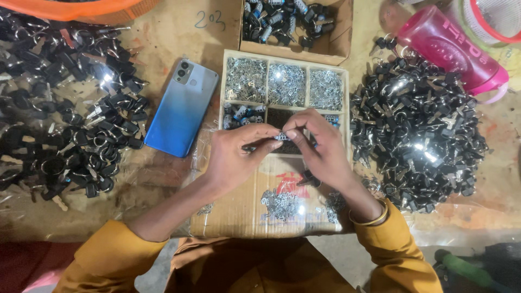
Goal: The person repeatedly picks small metal components and cylindrical key bodies from a divided tray and piles on the table, then inserts the components into the key bodies by hand. The assembled units are placed into a cardboard box. The process is repeated continuously throughout the clip.
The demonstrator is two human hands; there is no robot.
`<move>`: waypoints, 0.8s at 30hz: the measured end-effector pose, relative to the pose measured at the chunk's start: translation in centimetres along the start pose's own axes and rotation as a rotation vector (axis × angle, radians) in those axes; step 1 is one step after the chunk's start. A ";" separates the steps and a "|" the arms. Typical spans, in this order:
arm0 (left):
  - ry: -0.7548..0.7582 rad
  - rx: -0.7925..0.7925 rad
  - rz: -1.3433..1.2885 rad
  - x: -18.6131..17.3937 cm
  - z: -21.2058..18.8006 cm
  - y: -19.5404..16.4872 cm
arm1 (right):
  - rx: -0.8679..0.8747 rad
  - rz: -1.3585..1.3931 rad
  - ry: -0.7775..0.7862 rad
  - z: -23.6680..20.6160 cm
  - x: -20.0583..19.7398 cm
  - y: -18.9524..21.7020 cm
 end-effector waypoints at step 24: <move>0.005 0.053 0.083 -0.3 0.0 -0.4 | 0.316 0.683 0.113 -0.6 0.8 -3.8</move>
Point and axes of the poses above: each hand's wrist, its own z-axis towards the middle knuckle, its own x-axis out of the palm, y = z × x, the point moved 5 cm from there along z, towards the middle knuckle, and after that the axes turned 3 degrees about x, right-handed, at the moved point
